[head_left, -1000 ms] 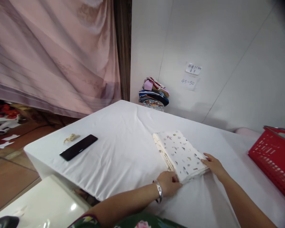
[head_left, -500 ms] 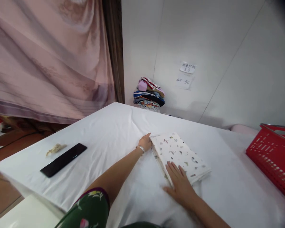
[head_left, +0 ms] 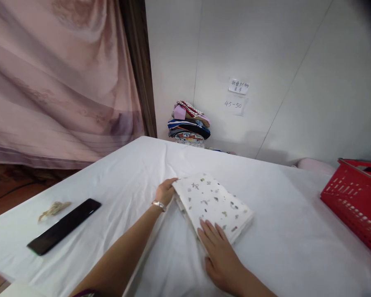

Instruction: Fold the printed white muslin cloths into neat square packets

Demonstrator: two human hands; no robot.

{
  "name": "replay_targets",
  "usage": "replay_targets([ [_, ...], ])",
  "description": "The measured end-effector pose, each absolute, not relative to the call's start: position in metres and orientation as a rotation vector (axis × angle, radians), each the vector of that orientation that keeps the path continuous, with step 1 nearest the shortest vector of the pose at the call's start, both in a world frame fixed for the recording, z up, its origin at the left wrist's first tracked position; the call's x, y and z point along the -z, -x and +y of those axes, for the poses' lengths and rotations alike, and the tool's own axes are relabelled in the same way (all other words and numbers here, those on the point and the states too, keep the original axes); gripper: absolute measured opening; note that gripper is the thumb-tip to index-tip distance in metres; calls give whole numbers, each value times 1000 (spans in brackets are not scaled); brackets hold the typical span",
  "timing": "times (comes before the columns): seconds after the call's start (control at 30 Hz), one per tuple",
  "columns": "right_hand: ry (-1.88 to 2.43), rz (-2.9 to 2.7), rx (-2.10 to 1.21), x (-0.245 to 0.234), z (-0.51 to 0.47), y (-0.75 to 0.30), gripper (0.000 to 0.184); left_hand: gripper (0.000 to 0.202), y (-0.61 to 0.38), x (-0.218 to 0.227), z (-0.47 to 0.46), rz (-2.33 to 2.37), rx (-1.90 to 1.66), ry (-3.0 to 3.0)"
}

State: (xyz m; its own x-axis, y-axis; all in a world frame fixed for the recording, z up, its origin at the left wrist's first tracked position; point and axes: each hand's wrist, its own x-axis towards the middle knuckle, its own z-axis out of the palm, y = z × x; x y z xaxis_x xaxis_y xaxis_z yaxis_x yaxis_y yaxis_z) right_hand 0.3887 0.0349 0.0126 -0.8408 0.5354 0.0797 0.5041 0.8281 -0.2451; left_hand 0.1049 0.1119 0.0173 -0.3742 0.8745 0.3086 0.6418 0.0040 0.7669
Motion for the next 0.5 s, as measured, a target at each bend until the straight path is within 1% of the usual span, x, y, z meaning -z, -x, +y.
replay_targets([
  [0.13, 633, -2915, -350, -19, 35, -379, 73, 39, -70, -12, 51, 2192, -1223, -1482],
  [0.27, 470, -2972, -346, -21, 41, -391, 72, 42, -70, -7, 4, 2290, -1157, -1416],
  [0.37, 415, -2989, -330, -20, 44, -400, 70, 41, -75, -11, -9, 2320, -1049, -1422],
  [0.43, 418, -2975, -307, -19, 43, -403, 69, 40, -76, -20, -8, 2319, -943, -1490],
  [0.5, 432, -2960, -284, -17, 42, -403, 69, 43, -78, -33, -1, 2287, -923, -1595],
])
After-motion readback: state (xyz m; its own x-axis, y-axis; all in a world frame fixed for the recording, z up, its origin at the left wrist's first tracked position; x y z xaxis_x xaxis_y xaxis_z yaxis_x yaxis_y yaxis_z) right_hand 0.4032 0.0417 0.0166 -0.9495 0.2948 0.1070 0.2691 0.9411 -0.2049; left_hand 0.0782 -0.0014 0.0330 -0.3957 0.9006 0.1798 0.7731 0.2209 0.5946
